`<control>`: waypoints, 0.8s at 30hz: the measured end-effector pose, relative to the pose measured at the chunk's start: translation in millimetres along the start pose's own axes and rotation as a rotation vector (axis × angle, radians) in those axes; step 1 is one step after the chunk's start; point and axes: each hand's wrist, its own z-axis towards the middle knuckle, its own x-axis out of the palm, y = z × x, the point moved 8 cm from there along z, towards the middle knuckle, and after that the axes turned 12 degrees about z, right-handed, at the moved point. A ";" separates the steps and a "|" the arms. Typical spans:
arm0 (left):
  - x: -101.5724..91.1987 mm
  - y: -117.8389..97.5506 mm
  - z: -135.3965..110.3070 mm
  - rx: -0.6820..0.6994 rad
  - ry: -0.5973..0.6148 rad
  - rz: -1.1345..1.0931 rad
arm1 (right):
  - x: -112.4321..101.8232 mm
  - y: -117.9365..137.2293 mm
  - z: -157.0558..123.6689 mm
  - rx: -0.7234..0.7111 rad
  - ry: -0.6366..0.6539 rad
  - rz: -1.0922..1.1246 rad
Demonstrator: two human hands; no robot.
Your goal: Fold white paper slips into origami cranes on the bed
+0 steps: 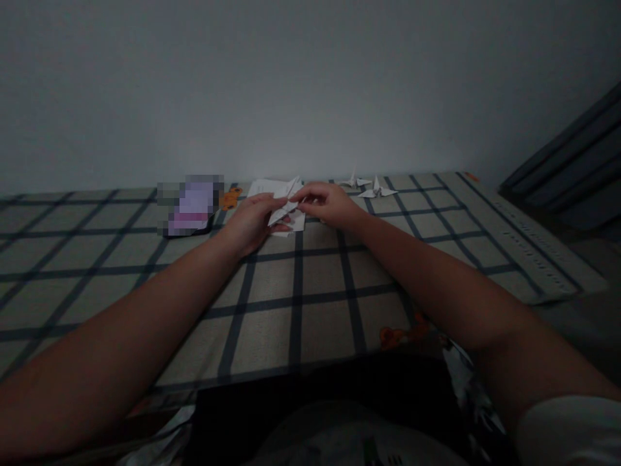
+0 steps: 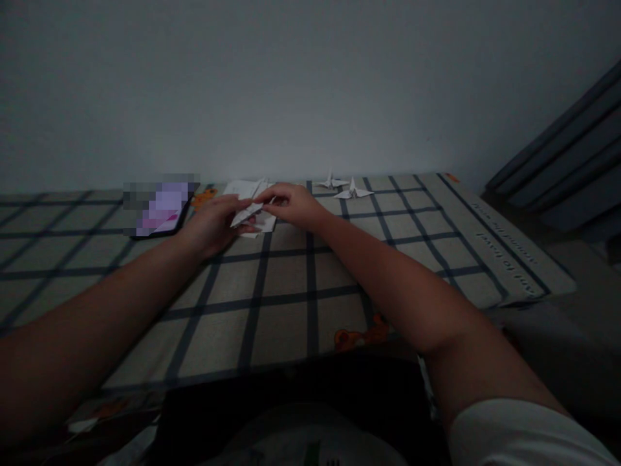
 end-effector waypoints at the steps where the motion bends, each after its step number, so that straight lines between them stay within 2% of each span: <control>1: -0.5 -0.3 -0.1 -0.002 0.000 0.016 | -0.2 0.5 -0.5 0.000 0.006 -0.017; 7: -1.3 -3.7 0.7 0.045 0.046 0.108 | 2.5 0.5 -3.7 0.029 0.056 -0.016; 11: -2.6 -4.2 1.2 0.058 0.032 0.110 | 0.1 0.1 -3.7 0.044 0.036 0.007; 20: -2.0 -1.8 1.4 0.018 0.024 0.128 | 4.6 0.9 -3.9 0.146 0.047 0.069; 24: -2.2 -0.1 2.4 0.022 0.025 0.122 | 7.9 -4.6 -4.0 0.207 0.042 0.165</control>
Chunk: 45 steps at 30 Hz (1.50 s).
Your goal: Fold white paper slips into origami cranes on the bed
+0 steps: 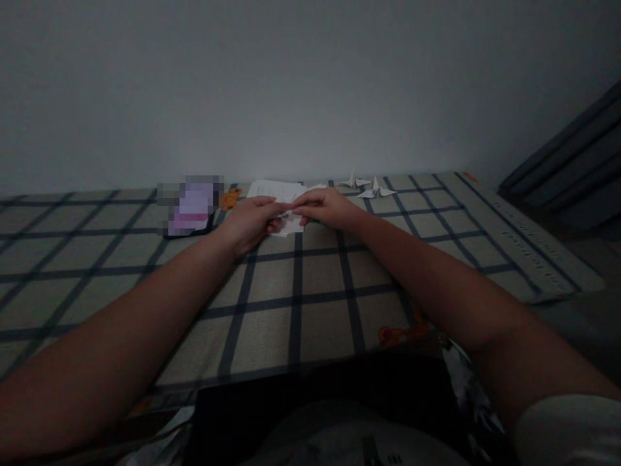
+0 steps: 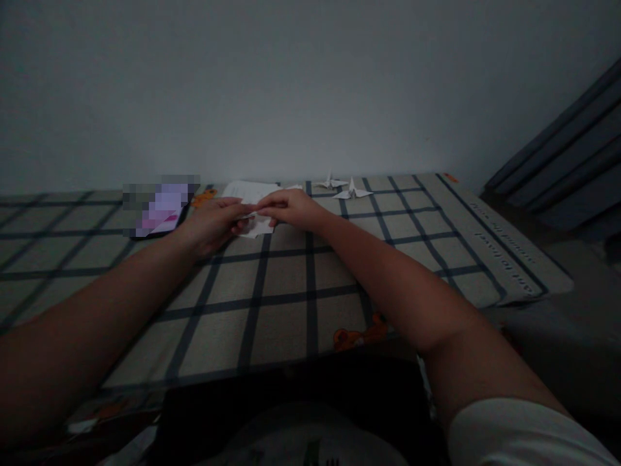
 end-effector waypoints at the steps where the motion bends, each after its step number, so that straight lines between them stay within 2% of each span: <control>1: -0.3 0.9 0.6 0.003 -0.002 -0.003 | 0.1 -1.4 -0.1 0.019 -0.005 0.025; 9: -0.3 5.8 1.4 -0.013 0.008 -0.025 | -1.3 -0.2 -3.1 0.094 -0.038 0.055; 14: 2.2 1.2 -0.4 0.016 0.032 -0.030 | -3.3 2.2 -2.2 0.056 -0.014 0.004; 18: -2.0 0.3 0.4 0.051 -0.006 0.036 | -4.9 0.3 1.2 0.021 0.001 -0.072; 24: -1.7 1.8 -0.5 0.044 -0.022 0.063 | -10.1 2.2 5.0 -0.078 -0.083 -0.131; 30: 4.5 4.3 -0.6 0.070 -0.001 0.037 | -12.6 4.1 4.0 -0.093 -0.070 -0.225; 37: 2.6 2.8 -5.0 0.102 -0.015 0.094 | -14.1 10.7 3.4 -0.116 -0.082 -0.297; 41: 0.4 -0.3 -5.7 0.155 -0.027 0.181 | -12.1 9.7 2.6 -0.113 -0.138 -0.237; 45: -2.1 0.1 -5.5 0.138 -0.062 0.121 | -14.4 -4.5 3.4 -0.046 -0.230 0.046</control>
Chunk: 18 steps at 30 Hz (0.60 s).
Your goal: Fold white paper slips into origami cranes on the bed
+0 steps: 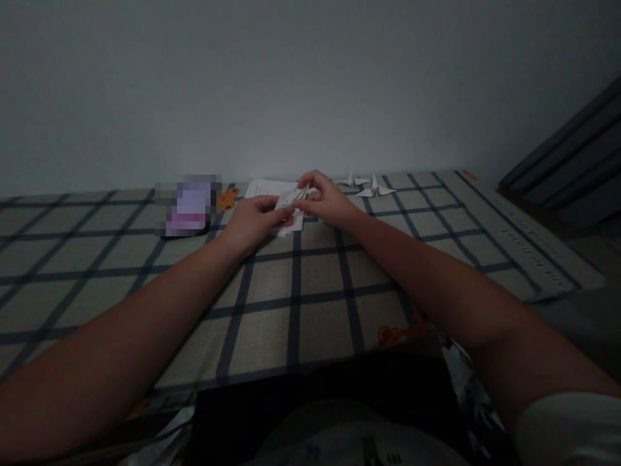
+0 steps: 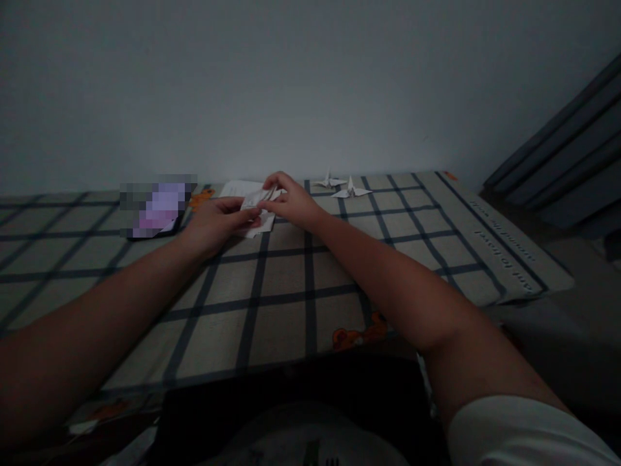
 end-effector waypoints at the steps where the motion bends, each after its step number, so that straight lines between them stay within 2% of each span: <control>1: -0.8 0.2 0.2 -0.002 -0.011 -0.003 | -2.6 -3.4 0.6 0.015 -0.042 0.058; 4: -1.1 1.8 1.6 0.000 -0.015 -0.019 | -5.8 -11.7 2.4 0.069 -0.086 0.164; 7: 0.4 5.0 3.1 -0.008 -0.002 -0.057 | -4.1 -13.5 2.7 0.103 -0.041 0.185; 13: 7.4 8.8 4.8 -0.036 0.051 -0.109 | -1.1 -12.1 2.3 0.077 0.021 0.167; 18: 9.0 10.6 5.2 -0.072 0.037 -0.140 | 4.2 -12.1 3.8 0.045 0.064 0.188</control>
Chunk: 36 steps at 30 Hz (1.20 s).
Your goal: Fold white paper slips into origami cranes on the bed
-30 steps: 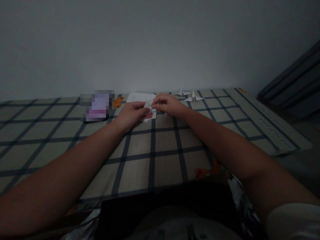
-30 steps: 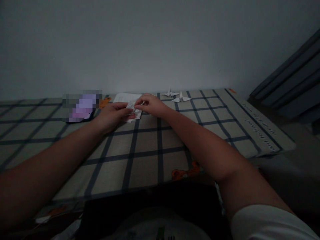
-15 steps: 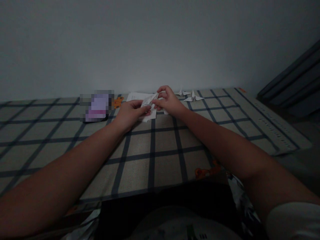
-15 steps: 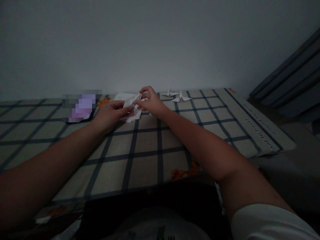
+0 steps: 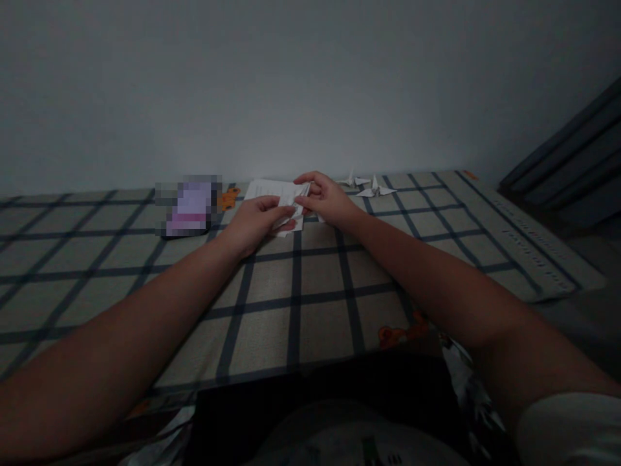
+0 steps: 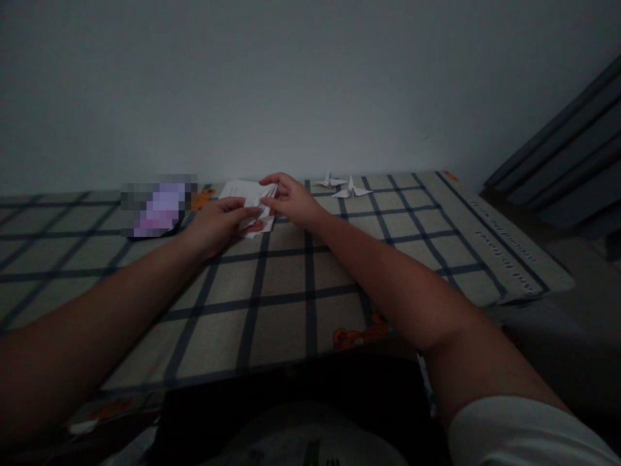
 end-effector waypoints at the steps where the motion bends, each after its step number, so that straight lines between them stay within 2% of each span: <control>1: 0.1 0.3 -0.1 -0.006 -0.002 -0.002 | 1.3 0.7 -0.3 -0.007 0.008 0.004; 4: 0.2 1.2 -0.2 -0.015 0.005 0.013 | 2.6 2.7 -2.2 -0.010 0.006 0.009; 12: -2.9 -2.1 -1.6 -0.009 -0.042 0.014 | -5.8 4.8 -2.7 0.057 -0.097 0.056; 25: -2.2 5.2 2.5 -0.007 -0.014 -0.001 | -5.4 4.6 -0.9 0.054 -0.086 0.041; 36: -7.2 -10.8 -4.8 0.048 -0.090 0.136 | 4.5 6.0 -9.8 0.198 -0.105 0.037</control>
